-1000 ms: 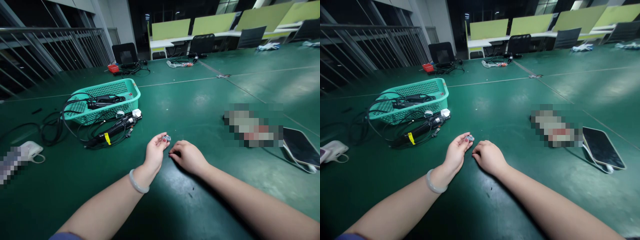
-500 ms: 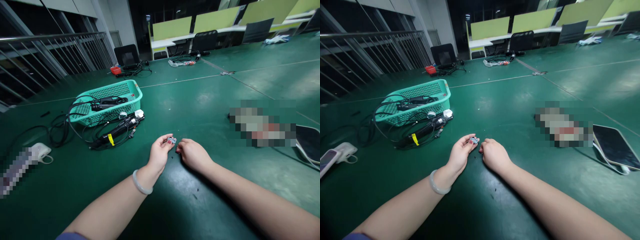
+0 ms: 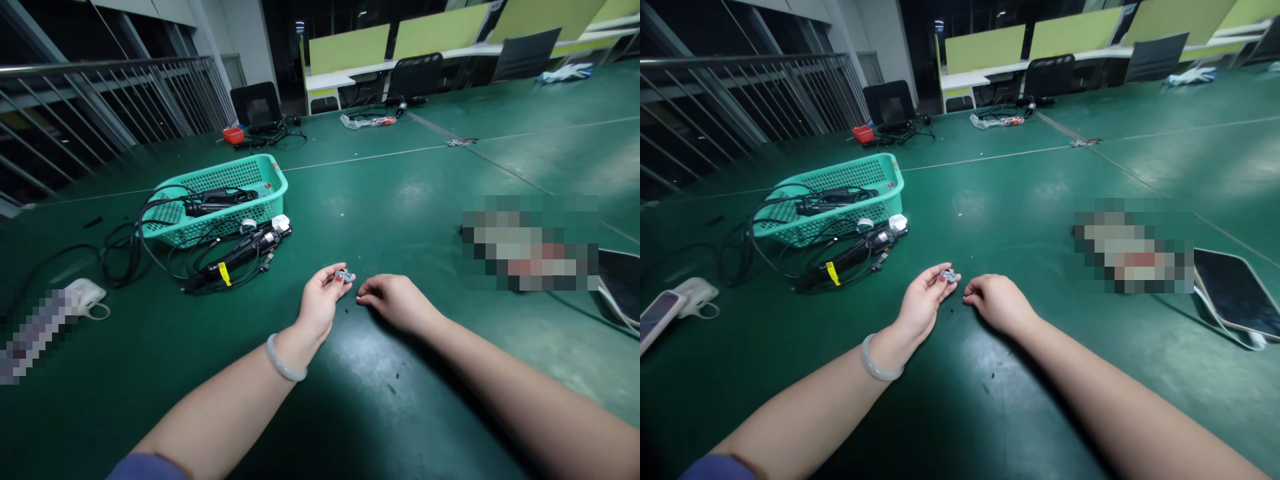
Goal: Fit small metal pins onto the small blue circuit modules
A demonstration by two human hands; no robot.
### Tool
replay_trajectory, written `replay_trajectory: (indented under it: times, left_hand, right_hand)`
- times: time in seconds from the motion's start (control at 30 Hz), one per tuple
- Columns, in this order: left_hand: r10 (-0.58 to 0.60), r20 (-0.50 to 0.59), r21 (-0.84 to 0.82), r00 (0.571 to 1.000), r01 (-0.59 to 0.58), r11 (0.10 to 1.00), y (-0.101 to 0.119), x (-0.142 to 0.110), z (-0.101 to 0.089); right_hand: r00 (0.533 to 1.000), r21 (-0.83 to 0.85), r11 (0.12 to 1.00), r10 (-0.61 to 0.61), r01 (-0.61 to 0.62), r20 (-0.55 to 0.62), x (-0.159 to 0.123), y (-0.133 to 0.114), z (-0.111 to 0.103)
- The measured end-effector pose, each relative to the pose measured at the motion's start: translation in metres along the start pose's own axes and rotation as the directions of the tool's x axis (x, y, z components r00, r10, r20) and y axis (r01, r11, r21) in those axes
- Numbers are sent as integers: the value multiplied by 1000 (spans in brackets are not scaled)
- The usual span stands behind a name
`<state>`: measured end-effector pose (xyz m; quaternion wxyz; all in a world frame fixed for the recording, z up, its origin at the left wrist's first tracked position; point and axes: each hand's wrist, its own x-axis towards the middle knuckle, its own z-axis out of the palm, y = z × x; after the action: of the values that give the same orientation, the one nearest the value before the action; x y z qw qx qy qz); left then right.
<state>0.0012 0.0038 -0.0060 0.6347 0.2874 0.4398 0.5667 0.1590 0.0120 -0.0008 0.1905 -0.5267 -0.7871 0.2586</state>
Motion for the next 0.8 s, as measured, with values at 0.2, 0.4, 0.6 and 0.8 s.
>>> replay_trajectory:
  times: [0.2,0.4,0.6,0.8]
  left_hand:
    - [-7,-11,3,1000,7,1000,0,0,1]
    - [-13,-14,5,1000,13,1000,3,-1,2]
    - [2,-7,32,1000,-2,999,0,2,0]
    - [-7,-15,42,1000,8,999,3,0,2]
  right_hand:
    - [1000,29,999,25,-25,-10,-7,-9,3]
    - [999,-67,998,6,-9,-43,0,-8,7]
    - [999,-154,988,5,-10,-36,4,-9,10]
    - [994,-398,912,-109,100,1,4,-6,14]
